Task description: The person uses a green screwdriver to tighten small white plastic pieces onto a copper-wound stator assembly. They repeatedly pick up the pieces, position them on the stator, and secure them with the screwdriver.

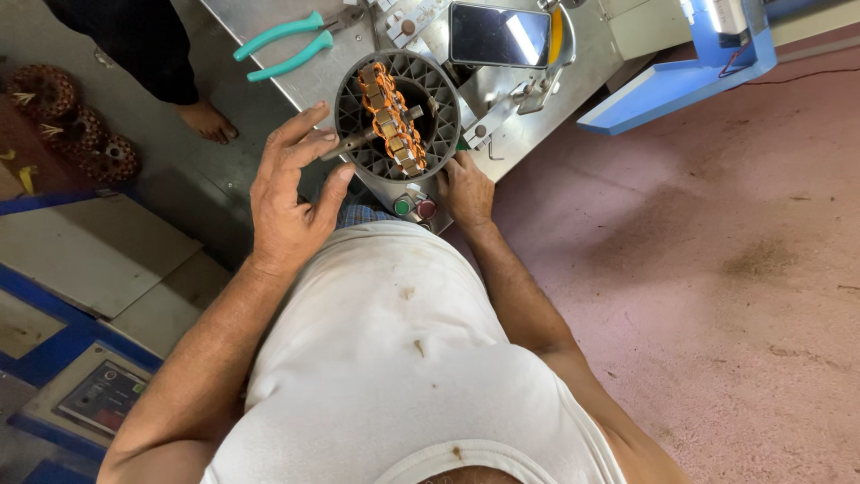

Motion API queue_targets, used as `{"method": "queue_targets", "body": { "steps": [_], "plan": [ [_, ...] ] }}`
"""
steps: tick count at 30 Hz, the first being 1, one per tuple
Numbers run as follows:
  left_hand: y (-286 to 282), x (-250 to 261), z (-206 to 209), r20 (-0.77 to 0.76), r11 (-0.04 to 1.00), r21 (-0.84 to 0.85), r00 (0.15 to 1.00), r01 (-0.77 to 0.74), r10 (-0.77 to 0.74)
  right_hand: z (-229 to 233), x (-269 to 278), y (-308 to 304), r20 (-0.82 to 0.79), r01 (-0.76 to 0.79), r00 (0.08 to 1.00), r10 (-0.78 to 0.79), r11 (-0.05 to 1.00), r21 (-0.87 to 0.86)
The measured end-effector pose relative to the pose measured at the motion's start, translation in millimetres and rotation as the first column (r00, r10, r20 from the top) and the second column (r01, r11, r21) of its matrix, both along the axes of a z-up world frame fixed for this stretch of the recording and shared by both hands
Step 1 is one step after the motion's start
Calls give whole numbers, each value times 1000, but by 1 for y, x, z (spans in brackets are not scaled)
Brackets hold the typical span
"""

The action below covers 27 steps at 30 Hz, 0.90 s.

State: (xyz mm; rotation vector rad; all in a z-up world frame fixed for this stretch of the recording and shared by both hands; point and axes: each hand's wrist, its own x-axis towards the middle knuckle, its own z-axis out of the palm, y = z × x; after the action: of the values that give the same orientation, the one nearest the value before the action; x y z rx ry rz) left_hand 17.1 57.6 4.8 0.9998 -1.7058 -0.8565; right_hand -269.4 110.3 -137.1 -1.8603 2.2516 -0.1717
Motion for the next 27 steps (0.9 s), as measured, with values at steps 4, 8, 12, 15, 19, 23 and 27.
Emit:
{"method": "queue_targets", "body": {
  "steps": [4,8,12,15,19,23,27],
  "plan": [
    [1,-1,5,-3,1000,-3,1000,0,0,5,4,0,73,-36,997,39,998,-46],
    [1,-3,7,-14,1000,13,1000,11,-11,1,12,-5,26,-114,993,117,988,-101],
    [3,-3,11,-10,1000,14,1000,10,-10,-7,15,-8,-24,-109,994,108,993,-54],
    [4,-2,14,-23,1000,19,1000,12,-11,-9,10,-6,59,-72,995,78,992,-101],
    [10,2,24,8,999,37,1000,21,-21,16,2,-3,547,62,834,66,975,-212],
    [14,-4,37,-7,983,79,986,166,-166,76,2,19,927,253,376,-2,962,-100],
    [13,-23,44,68,941,147,946,305,-317,134,20,29,944,221,304,133,954,-205]
  ]
}}
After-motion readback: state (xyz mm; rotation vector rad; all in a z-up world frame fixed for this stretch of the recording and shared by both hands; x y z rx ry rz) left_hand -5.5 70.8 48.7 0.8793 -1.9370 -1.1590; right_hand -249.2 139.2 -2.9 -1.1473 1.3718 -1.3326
